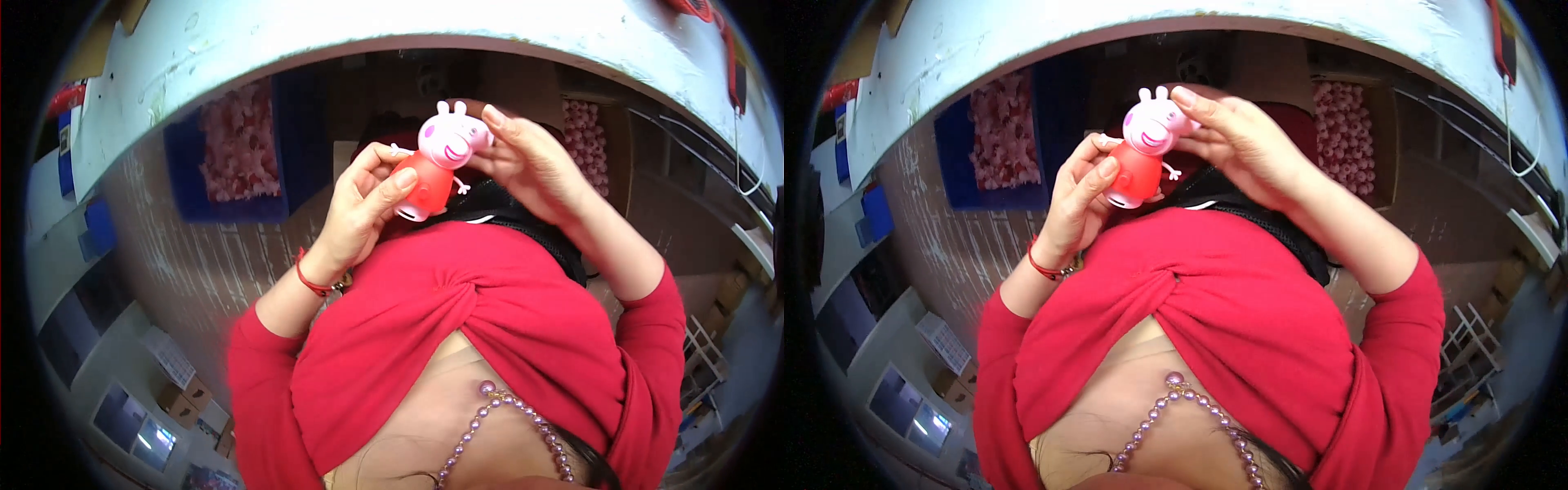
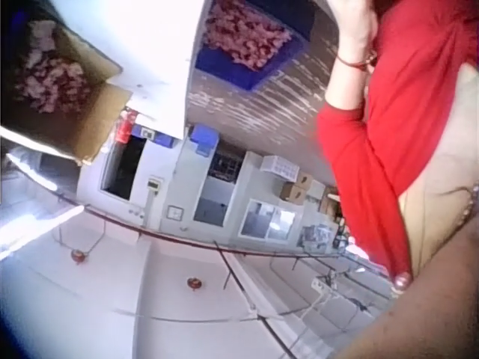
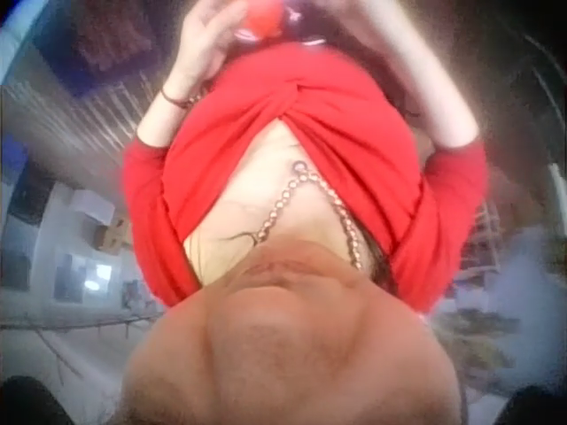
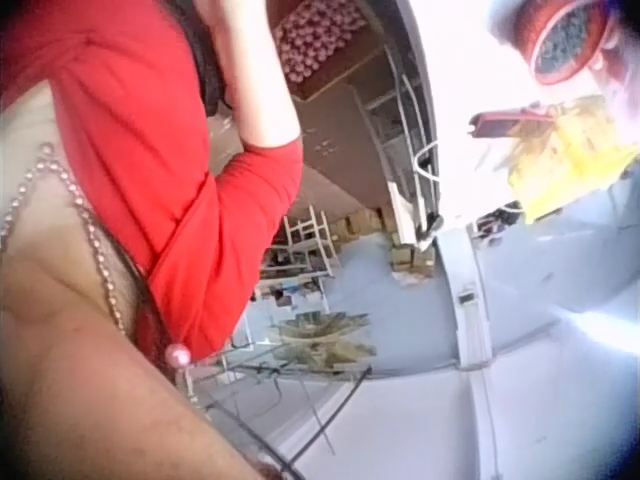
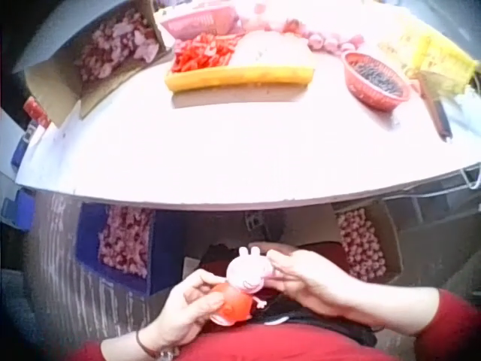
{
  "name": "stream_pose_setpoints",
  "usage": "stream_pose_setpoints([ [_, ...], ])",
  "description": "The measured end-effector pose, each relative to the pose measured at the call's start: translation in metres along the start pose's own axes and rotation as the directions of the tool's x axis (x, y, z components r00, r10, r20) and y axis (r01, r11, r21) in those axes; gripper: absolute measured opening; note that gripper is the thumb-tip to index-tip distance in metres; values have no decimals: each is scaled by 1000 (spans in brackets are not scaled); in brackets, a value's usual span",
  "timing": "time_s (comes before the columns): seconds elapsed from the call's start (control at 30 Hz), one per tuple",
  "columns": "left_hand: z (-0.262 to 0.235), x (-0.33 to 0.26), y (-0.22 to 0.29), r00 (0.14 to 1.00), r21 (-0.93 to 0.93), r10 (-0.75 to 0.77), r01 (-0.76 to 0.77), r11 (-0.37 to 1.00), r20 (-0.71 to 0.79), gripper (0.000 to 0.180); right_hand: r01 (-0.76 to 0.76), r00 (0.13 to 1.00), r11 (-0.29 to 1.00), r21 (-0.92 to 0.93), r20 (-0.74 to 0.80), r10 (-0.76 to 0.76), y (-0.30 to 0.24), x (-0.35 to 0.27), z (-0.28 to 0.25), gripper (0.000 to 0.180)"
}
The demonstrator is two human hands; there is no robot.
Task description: The person assembles toy figures by inserting small plastic components into internal frames, attaching toy heads, and snapping the outer body casings together by hand.
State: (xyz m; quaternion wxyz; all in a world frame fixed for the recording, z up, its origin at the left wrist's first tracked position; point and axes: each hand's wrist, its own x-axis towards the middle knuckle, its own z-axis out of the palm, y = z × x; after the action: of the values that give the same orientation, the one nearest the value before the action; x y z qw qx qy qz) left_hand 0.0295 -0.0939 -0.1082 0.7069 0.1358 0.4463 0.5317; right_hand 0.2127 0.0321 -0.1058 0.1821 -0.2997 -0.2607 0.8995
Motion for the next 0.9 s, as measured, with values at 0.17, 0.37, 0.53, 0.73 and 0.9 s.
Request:
stream_pose_setpoints([
  [0.17,27,11,-8,1000,-148,22,-20,989,15,29,150,984,985,80,-104,-142,5,5,27,40],
  [0.37,38,14,-9,995,-127,80,-72,989,62,37,289,951,951,-113,-82,-299,12,14,19,45],
  [0.53,40,14,-7,996,81,91,-92,992,13,45,295,949,944,-151,-71,-308,15,13,18,41],
  [0.73,36,13,-6,990,171,124,-133,976,63,51,355,932,868,-348,60,-357,14,11,17,35],
  [0.9,24,4,7,996,334,-65,41,942,61,58,308,948,833,-460,76,-308,20,7,13,31],
])
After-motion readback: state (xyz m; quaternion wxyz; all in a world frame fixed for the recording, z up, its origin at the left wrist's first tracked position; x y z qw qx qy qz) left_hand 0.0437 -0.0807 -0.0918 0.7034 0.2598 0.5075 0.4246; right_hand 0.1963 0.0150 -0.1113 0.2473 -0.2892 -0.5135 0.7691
